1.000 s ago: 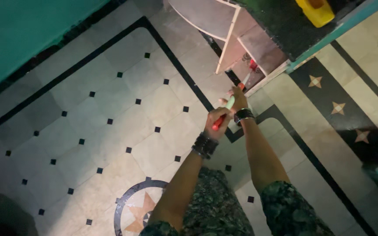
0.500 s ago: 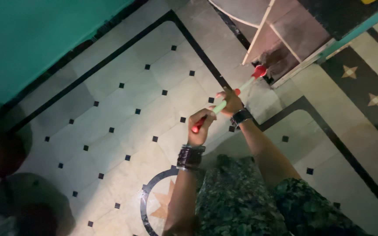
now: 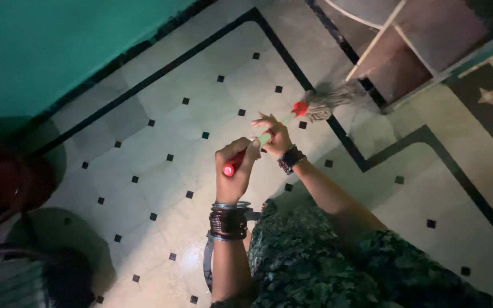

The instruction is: The person wrings out a string mop in a metal bucket of water, then mops the tiled floor of a room. The person moves around the room, cleaning the floor near a fan, a bed with clothes, and a TV stand.

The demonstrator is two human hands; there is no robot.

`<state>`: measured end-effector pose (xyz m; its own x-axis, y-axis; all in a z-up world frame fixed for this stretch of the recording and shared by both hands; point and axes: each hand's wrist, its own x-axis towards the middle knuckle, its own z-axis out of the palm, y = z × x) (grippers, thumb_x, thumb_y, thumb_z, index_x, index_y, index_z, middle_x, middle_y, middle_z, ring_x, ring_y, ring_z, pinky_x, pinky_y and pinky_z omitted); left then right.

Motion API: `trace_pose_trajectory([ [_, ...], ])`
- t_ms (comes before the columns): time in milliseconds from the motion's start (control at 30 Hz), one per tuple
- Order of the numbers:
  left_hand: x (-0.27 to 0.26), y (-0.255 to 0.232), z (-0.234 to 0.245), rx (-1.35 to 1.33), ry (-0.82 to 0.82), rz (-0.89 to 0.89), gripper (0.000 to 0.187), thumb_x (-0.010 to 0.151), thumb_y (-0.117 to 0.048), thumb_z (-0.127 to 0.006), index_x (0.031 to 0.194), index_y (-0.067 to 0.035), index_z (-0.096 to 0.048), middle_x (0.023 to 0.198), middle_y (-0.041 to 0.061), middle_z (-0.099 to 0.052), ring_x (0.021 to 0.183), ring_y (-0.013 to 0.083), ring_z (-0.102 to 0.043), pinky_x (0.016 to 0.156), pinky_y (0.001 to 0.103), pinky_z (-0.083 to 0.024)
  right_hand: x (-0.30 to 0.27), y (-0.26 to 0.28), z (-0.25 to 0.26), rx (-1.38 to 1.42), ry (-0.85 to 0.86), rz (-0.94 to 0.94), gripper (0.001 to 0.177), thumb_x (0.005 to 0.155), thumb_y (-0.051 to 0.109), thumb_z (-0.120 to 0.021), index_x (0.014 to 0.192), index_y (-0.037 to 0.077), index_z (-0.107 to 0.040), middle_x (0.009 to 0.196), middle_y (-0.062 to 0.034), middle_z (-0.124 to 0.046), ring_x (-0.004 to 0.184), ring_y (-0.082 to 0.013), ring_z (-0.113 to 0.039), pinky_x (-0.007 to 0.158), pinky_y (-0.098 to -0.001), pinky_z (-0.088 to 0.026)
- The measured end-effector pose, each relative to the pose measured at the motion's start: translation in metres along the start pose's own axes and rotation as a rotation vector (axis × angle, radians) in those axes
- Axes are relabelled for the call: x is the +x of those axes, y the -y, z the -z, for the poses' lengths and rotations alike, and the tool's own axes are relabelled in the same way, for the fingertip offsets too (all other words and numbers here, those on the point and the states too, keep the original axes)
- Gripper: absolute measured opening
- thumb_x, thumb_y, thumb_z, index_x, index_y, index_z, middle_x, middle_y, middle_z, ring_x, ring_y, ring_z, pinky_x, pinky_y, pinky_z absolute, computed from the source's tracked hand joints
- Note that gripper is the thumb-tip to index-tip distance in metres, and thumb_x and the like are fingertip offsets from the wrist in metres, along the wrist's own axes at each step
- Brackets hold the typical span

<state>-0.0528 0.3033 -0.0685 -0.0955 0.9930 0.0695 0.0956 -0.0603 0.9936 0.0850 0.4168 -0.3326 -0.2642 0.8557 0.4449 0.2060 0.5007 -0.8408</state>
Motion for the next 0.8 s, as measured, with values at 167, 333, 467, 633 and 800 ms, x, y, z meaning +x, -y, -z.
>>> trace_pose_trajectory([
  [167, -0.005, 0.001, 0.038, 0.088, -0.054, -0.060, 0.027, 0.099, -0.014, -0.064, 0.080, 0.005, -0.066, 0.068, 0.006, -0.065, 0.061, 0.0119, -0.058, 0.061, 0.027, -0.044, 0.006, 0.006, -0.046, 0.006, 0.152, -0.110, 0.014, 0.086, 0.010, -0.076, 0.096, 0.009, -0.067, 0.094, -0.0071, -0.075, 0.094, -0.0253, -0.072, 0.083, -0.0366, -0.055],
  [333, -0.001, 0.047, 0.067, -0.061, -0.206, -0.089, 0.030, 0.104, -0.013, -0.058, 0.079, 0.002, -0.063, 0.070, 0.004, -0.060, 0.064, 0.0113, -0.054, 0.061, 0.028, -0.042, 0.022, 0.001, -0.073, -0.146, 0.381, -0.198, 0.021, 0.087, 0.020, -0.079, 0.098, 0.012, -0.063, 0.074, -0.0079, -0.067, 0.067, -0.0244, -0.068, 0.062, -0.0371, -0.053],
  [467, -0.002, 0.083, 0.097, -0.206, -0.313, -0.036, 0.023, 0.100, -0.011, -0.058, 0.081, 0.001, -0.062, 0.069, 0.004, -0.060, 0.058, 0.0102, -0.048, 0.056, 0.028, -0.039, 0.031, -0.004, -0.101, -0.237, 0.463, -0.138, 0.024, 0.090, 0.016, -0.072, 0.110, 0.017, -0.060, 0.079, -0.0064, -0.071, 0.075, -0.0269, -0.070, 0.064, -0.0391, -0.053],
  [633, 0.007, 0.125, 0.126, -0.403, -0.402, -0.125, 0.013, 0.098, -0.005, -0.056, 0.087, 0.000, -0.058, 0.072, 0.005, -0.054, 0.060, 0.0116, -0.046, 0.063, 0.030, -0.045, 0.040, -0.036, -0.135, -0.287, 0.598, -0.135, 0.033, 0.082, 0.005, -0.065, 0.111, 0.019, -0.060, 0.079, -0.0069, -0.072, 0.076, -0.0295, -0.071, 0.064, -0.0443, -0.053],
  [800, 0.017, 0.182, 0.136, -0.412, -0.537, -0.096, 0.015, 0.098, -0.005, -0.053, 0.084, 0.000, -0.057, 0.069, 0.007, -0.053, 0.058, 0.0138, -0.046, 0.062, 0.031, -0.045, 0.039, -0.098, -0.163, -0.267, 0.658, -0.034, 0.028, 0.082, 0.003, -0.063, 0.105, 0.018, -0.060, 0.082, -0.0085, -0.071, 0.079, -0.0348, -0.069, 0.066, -0.0487, -0.051],
])
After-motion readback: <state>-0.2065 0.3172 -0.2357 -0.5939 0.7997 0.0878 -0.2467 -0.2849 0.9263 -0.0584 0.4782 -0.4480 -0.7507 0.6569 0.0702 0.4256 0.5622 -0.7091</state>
